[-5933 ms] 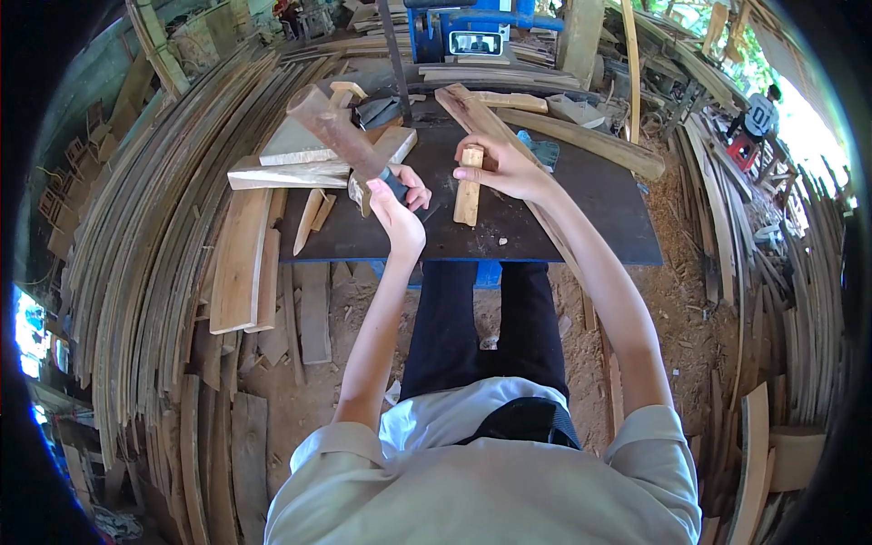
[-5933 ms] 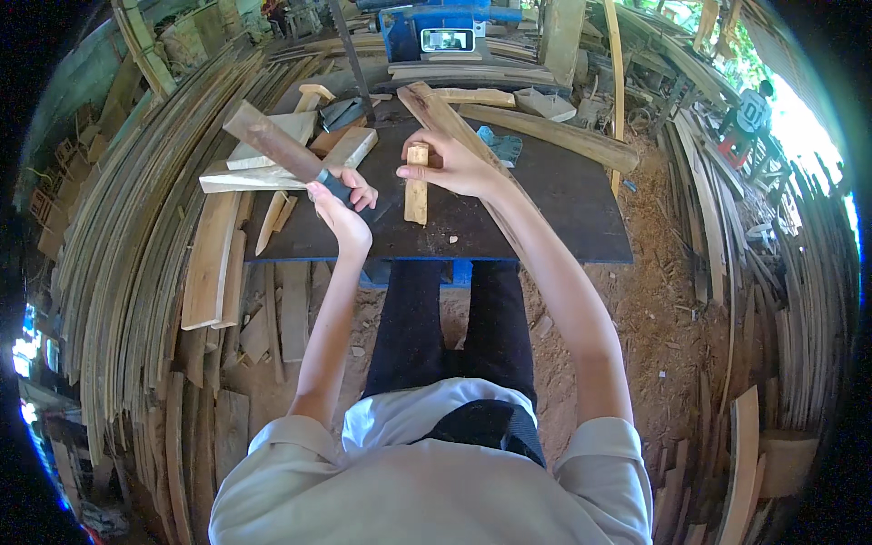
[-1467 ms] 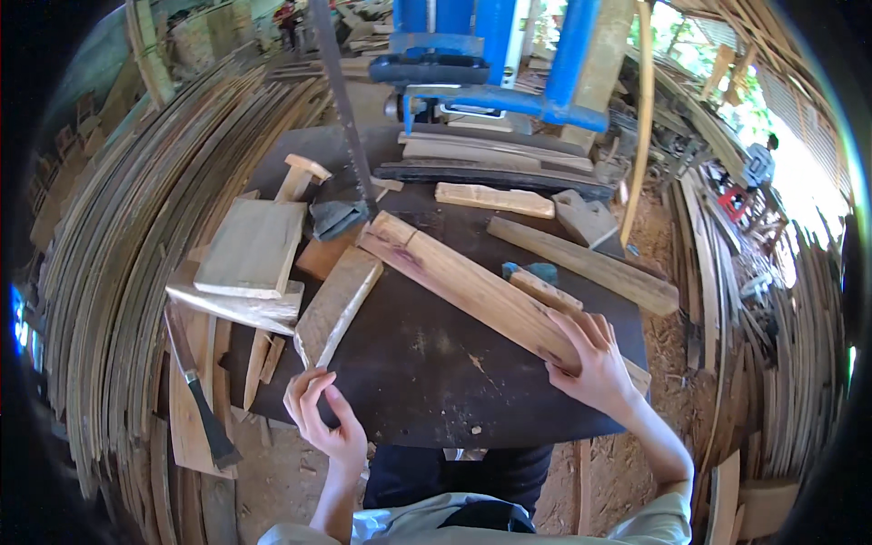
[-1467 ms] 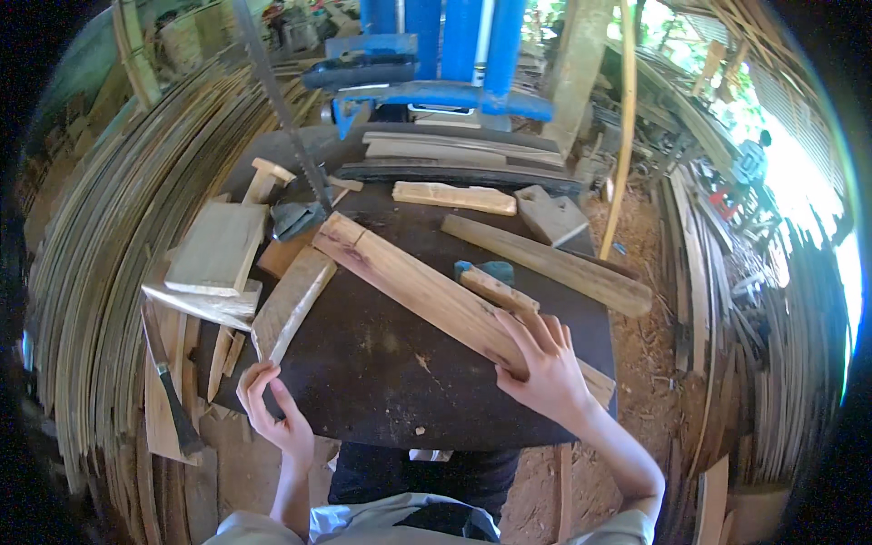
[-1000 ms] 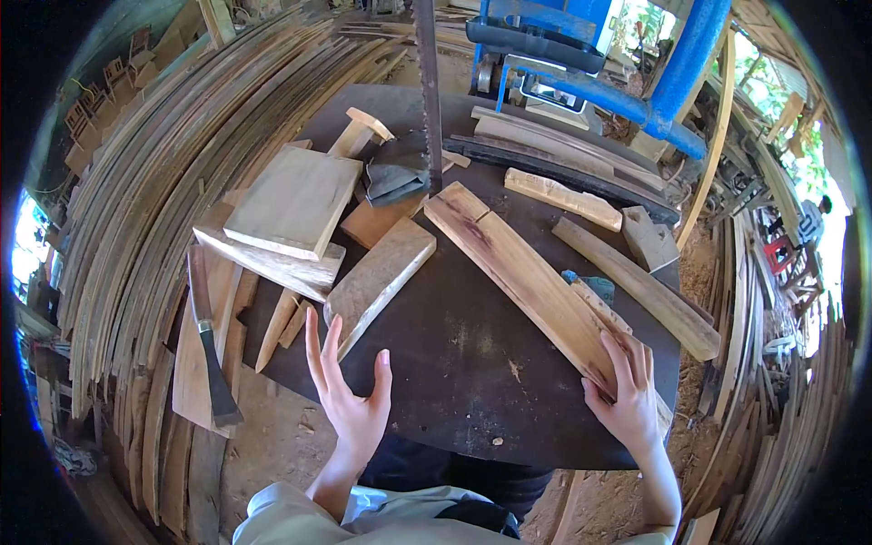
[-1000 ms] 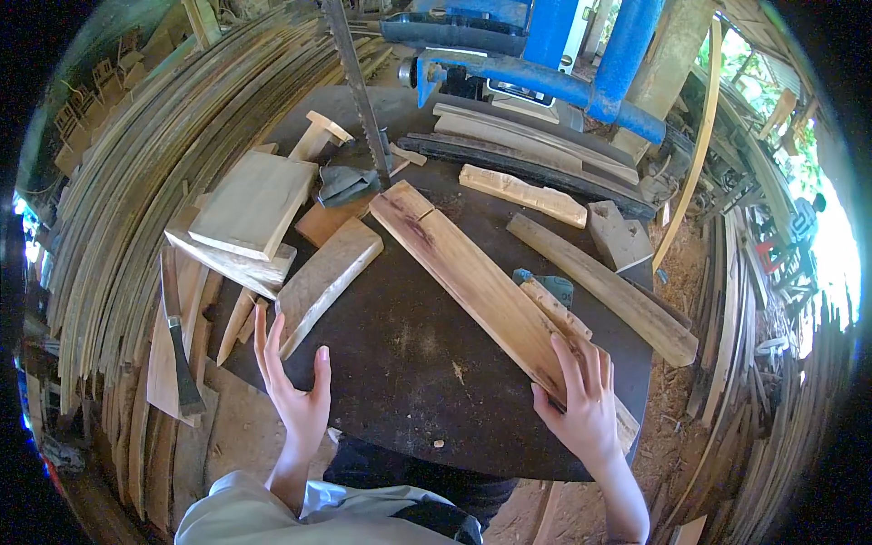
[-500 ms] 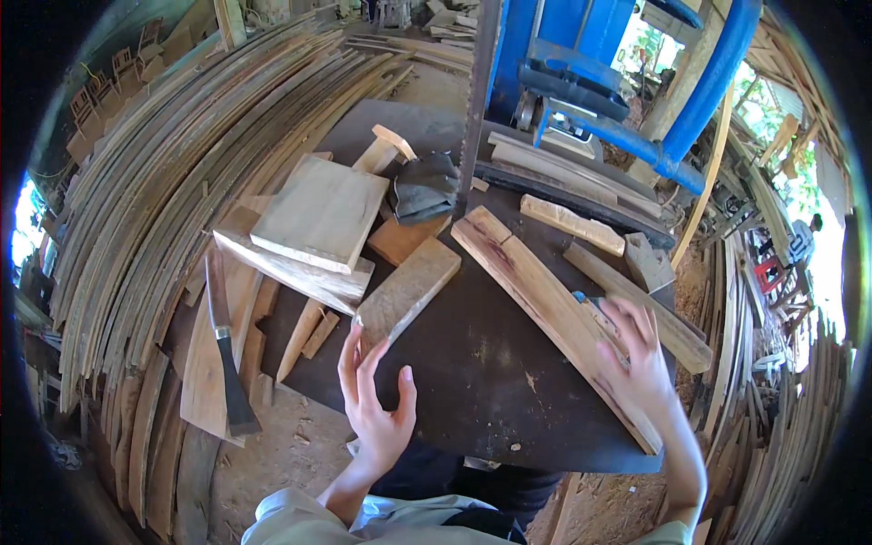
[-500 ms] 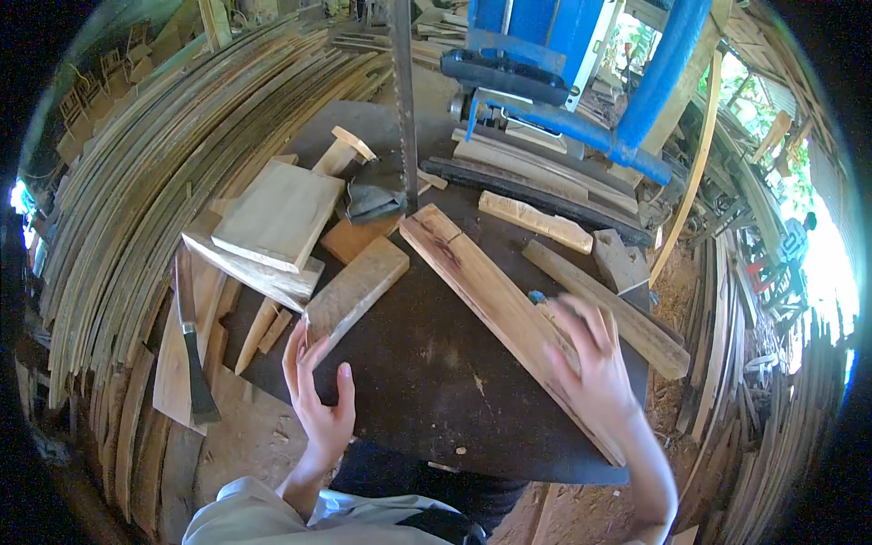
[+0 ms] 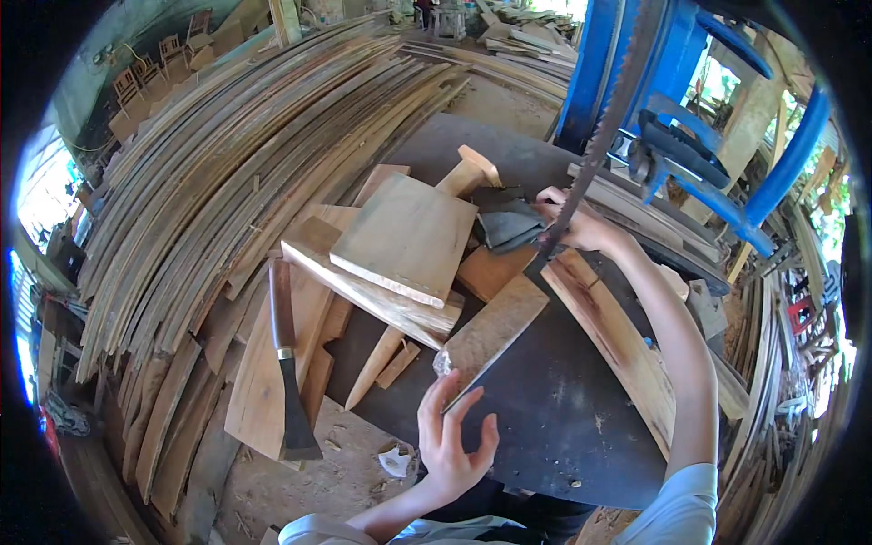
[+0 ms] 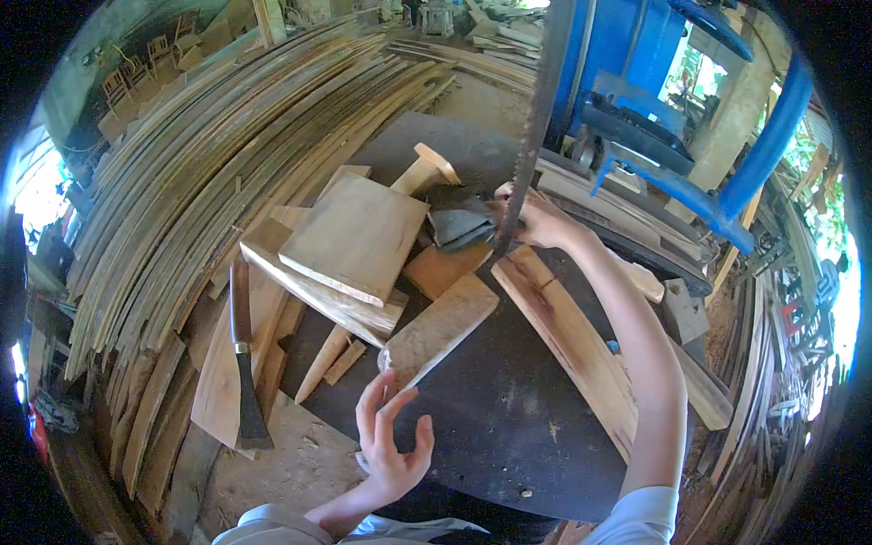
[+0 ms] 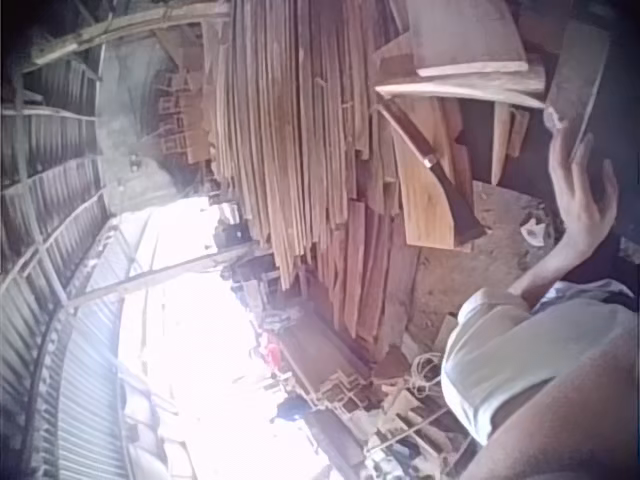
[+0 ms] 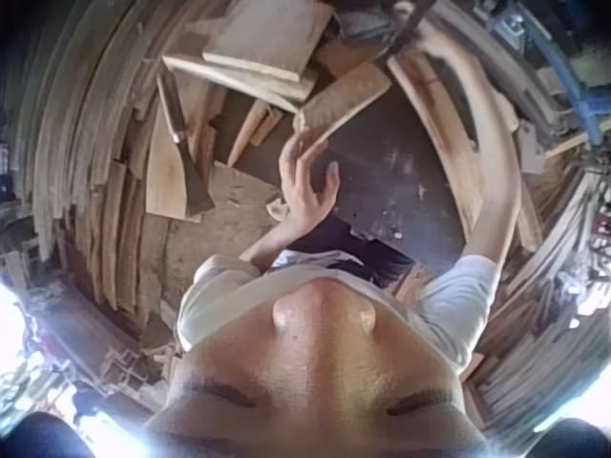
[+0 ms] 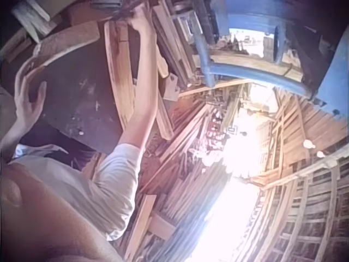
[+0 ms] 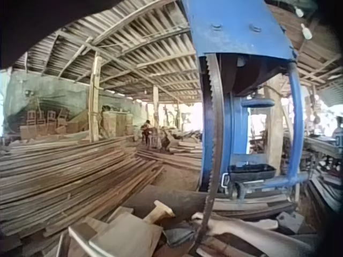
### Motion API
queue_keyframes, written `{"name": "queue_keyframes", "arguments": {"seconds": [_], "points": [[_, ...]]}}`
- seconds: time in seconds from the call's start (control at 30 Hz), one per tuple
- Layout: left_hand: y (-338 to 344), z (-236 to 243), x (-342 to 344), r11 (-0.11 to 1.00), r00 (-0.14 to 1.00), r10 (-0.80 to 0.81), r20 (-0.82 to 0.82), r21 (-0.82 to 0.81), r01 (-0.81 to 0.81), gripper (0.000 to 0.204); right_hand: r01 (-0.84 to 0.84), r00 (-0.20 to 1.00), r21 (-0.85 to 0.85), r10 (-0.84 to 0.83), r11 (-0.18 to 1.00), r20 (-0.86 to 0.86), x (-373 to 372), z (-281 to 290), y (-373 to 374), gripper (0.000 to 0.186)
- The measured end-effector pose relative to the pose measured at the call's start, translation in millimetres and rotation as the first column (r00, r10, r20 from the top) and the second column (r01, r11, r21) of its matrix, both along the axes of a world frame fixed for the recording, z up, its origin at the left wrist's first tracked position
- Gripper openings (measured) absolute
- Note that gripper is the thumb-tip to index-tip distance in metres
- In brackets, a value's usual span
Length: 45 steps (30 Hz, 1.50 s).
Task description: The person uses a chisel to carve and shape a small piece of wood on a workbench. They hold the wood with one hand and strike the chisel with the other to remove shavings. After carving, they inspect the piece and use a pencil to mark it.
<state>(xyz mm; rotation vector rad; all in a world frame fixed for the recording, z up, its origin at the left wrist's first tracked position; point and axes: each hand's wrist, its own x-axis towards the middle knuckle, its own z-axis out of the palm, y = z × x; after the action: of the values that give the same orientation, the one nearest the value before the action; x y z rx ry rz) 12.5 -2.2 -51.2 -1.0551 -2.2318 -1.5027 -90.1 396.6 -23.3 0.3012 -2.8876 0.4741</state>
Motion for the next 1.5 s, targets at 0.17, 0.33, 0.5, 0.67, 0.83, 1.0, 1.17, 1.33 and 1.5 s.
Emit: {"name": "queue_keyframes", "arguments": {"seconds": [0.17,0.33,0.5,0.67,0.83,1.0,1.17,1.33,1.5], "points": [[-1,4,1,0.999,0.999,0.024,-0.029,-0.027,-0.025,0.036,0.044,0.998,0.173,-0.037,0.984,-0.044,-6,6,-12,0.049],[1,2,1,1.000,0.999,0.024,-0.028,0.006,-0.024,0.035,0.111,0.972,0.145,-0.077,0.983,-0.223,-4,2,-2,0.030],[2,2,1,0.999,0.999,0.044,-0.024,0.029,-0.043,0.032,0.178,0.903,-0.240,-0.255,0.954,-0.345,22,14,-9,0.032],[2,2,5,0.998,0.997,0.059,-0.057,0.025,-0.058,0.028,0.292,0.893,-0.542,-0.428,0.788,-0.141,81,39,-4,0.034],[5,0,5,0.998,0.995,0.045,-0.093,0.054,-0.040,0.026,0.378,0.861,-0.686,-0.509,0.622,0.013,165,58,-20,0.035],[3,11,7,0.992,0.986,0.044,-0.159,0.123,-0.024,0.031,0.382,0.877,-0.772,-0.464,0.507,0.130,230,63,-63,0.038],[32,42,22,0.932,0.965,-0.263,0.018,0.264,0.249,0.045,0.432,0.881,-0.776,-0.398,0.460,0.255,261,65,-118,0.039],[62,43,36,0.788,0.685,-0.591,0.426,0.126,0.602,0.036,0.205,0.973,-0.676,-0.221,0.708,0.063,272,65,-167,0.033],[55,38,49,0.720,0.443,-0.676,0.589,0.401,0.566,0.021,0.353,0.926,-0.805,-0.299,0.476,0.230,295,63,-194,0.034]]}}
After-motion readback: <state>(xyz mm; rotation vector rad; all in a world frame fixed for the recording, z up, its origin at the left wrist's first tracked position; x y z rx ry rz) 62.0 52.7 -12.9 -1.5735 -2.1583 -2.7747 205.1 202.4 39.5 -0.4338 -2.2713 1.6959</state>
